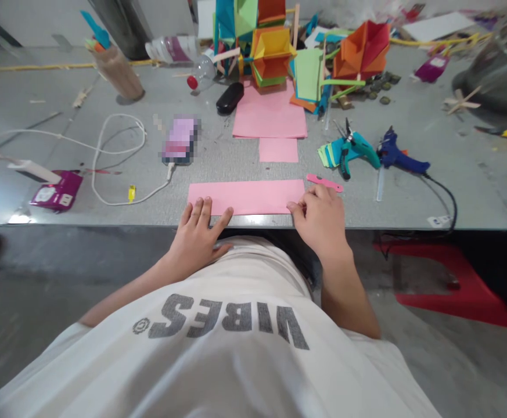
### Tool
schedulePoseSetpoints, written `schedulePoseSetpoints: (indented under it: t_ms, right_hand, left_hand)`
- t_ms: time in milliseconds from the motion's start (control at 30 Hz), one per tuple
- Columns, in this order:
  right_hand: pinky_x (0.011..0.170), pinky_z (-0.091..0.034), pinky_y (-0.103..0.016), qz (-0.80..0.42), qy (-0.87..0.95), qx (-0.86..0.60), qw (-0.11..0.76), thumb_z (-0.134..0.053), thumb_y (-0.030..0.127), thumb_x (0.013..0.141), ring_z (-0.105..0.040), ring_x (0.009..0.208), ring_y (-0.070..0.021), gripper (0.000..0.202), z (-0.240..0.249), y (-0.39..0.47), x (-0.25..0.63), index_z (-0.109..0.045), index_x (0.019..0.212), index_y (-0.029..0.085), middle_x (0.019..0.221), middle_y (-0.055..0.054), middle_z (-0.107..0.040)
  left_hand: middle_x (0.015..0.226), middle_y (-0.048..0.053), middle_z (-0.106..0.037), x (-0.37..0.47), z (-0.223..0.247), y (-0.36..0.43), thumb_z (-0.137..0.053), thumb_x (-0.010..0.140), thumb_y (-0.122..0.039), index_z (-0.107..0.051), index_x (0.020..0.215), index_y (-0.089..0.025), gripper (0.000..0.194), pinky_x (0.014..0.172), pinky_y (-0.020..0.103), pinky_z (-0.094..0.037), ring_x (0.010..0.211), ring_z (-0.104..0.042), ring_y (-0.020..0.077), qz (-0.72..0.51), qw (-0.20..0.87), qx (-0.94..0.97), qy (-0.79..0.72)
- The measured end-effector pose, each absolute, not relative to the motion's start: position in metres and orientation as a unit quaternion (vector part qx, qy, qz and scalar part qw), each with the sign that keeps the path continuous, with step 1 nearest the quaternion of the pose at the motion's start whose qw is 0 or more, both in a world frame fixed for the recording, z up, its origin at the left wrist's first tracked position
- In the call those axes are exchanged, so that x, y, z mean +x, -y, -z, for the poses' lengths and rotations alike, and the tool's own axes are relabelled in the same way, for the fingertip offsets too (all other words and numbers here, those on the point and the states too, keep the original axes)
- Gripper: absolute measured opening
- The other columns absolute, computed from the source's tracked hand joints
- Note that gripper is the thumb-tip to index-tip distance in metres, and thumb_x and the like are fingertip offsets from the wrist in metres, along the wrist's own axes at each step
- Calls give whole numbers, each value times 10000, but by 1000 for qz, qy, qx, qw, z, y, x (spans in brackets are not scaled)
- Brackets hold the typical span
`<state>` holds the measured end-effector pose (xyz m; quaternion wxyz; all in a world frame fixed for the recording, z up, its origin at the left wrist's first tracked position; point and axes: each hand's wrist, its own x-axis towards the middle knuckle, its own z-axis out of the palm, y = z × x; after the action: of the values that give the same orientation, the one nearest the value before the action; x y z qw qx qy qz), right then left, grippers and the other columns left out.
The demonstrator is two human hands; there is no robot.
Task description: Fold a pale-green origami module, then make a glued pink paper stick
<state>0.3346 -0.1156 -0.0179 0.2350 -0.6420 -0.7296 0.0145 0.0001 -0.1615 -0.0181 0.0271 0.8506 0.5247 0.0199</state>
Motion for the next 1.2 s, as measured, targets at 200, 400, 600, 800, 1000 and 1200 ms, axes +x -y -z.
schedulePoseSetpoints:
  t_ms: [200,400,600,800,1000,1200]
  right_hand:
    - [1197,-560,-637,38,831,-467,299,-604,402,1131,-789,1291,-383,272,24,146,289,-846,1128,278,1322,-145,-862]
    - [1329,-564,-593,-10,937,-274,216,-583,352,1191,-592,1663,-381,524,45,149,250,-685,1631,87,1742,-230,-613]
    - [1383,-503,-643,-12,922,-329,203,-614,468,1185,-556,1684,-412,663,53,152,258,-600,1721,78,1784,-243,-520]
    - [1428,-428,-670,-12,906,-375,195,-614,498,1182,-512,1715,-419,711,50,159,259,-544,1769,102,1799,-235,-514]
    - [1420,-430,-684,-5,923,-330,199,-585,517,1189,-468,1741,-427,696,47,153,239,-569,1745,98,1833,-246,-466]
    - [1406,-450,-667,-18,918,-343,199,-580,563,1183,-490,1728,-432,728,53,151,234,-577,1739,92,1824,-254,-485]
  left_hand:
    - [1928,293,-290,2,15,161,-851,1018,-521,-431,1840,-313,946,1411,806,-268,1785,-298,588,-14,36,850,-525]
    - [1915,336,-270,3,15,161,-894,984,-469,-516,1794,-275,915,1414,803,-264,1773,-300,614,5,28,849,-528]
    - [1932,311,-248,3,13,161,-876,1004,-490,-449,1836,-310,952,1414,818,-251,1781,-287,606,-2,37,849,-527]
    - [1940,285,-260,5,12,161,-877,1005,-513,-475,1820,-348,924,1409,837,-237,1778,-286,617,-5,48,844,-534]
    - [1923,319,-278,5,16,160,-880,998,-545,-568,1754,-300,854,1409,848,-223,1775,-272,635,-1,44,839,-542]
    - [1939,300,-248,2,17,161,-841,1024,-558,-530,1775,-300,852,1423,842,-192,1791,-240,619,-17,56,844,-533]
